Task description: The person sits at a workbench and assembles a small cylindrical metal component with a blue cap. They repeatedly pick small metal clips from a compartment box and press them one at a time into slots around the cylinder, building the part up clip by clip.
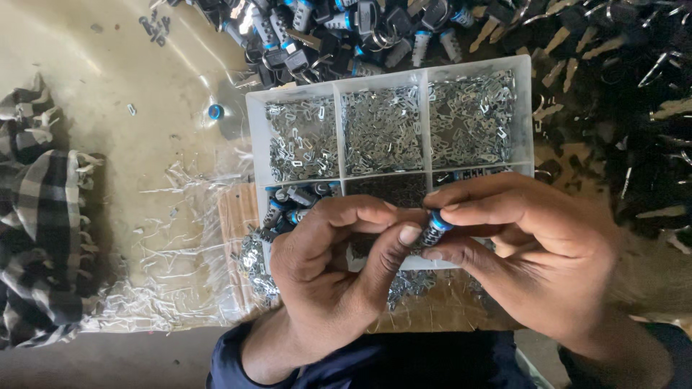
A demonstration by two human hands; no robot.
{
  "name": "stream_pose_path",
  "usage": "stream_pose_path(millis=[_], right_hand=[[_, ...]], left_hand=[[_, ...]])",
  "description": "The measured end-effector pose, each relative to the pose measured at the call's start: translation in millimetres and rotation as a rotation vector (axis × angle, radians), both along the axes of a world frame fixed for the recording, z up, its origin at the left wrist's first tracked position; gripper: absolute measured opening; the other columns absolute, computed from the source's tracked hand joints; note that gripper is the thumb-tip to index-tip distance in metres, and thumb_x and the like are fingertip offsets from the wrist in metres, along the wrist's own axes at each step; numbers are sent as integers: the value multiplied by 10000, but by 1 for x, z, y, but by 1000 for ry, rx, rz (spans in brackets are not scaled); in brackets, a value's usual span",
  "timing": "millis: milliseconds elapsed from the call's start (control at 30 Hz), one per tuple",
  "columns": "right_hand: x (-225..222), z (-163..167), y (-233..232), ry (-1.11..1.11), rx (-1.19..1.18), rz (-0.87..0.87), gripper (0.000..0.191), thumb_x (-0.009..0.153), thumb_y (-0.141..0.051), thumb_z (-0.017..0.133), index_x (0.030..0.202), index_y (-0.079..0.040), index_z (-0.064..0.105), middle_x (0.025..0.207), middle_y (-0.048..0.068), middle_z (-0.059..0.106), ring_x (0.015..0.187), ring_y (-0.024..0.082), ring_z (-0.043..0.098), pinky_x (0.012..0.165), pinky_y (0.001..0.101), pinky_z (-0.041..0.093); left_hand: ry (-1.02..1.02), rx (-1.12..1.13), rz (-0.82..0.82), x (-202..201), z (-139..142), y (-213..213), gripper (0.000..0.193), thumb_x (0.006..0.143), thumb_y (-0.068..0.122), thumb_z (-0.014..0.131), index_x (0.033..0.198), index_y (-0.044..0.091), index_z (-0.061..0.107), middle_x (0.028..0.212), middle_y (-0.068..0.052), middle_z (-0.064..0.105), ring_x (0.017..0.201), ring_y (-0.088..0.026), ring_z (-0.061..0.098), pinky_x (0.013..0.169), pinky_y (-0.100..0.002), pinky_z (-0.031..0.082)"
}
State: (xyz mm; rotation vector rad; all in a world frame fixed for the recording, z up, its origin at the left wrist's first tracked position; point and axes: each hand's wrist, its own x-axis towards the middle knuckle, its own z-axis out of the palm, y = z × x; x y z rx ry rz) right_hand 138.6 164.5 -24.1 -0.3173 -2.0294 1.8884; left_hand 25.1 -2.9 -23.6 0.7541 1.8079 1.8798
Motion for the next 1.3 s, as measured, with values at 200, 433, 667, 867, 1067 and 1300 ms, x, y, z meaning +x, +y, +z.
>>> stream_pose_path(millis=[200,433,667,867,1067,1300], right_hand=[[-2,2,-1,-8,-11,-24,268,876,77,732,1125,59,636,1239,203,665,1092,222,757,908,279,700],[0,0,1,-105,170,-39,288,826,45,820,1087,-13,712,1220,168,723,879,104,760,609,148,580],[-3,-6,-3,19,100,-48,334,851,71,777,1168,-3,704,1242,175,699,1092,179,746,836,255,663],[0,-7,-2,-59,238,-64,338,814,73,803,1128,-24,725,1228,140,726,1015,159,763,739,192,628],[2,-8,1,-33,120,-13,316,848,104,748,1144,15,688,1272,157,682,1104,181,756,898,238,683],[-1,-4,-1,-79,72,-39,306,834,106,737,1120,19,673,1277,158,670,1088,178,759,837,227,682]], left_hand=[[-12,19,-6,1,-1,-1,182,1030,-20,759,1138,-31,612,1009,-127,788,900,-83,762,765,-194,636],[175,-17,7,0,-3,1,181,1017,-16,780,1088,-4,615,990,-136,782,909,-112,780,776,-201,633],[155,35,40,1,-8,6,272,953,-11,807,930,35,540,1031,-139,784,948,-149,791,768,-230,628],[245,22,42,3,-12,5,295,950,-34,817,915,35,533,1042,-148,779,971,-157,795,788,-241,635],[64,32,16,3,-11,3,268,944,-64,798,977,8,542,1027,-158,786,1020,-183,801,815,-254,655],[89,6,10,3,-5,4,336,951,-52,784,1108,-12,490,1030,-156,793,1001,-165,797,847,-248,636]])
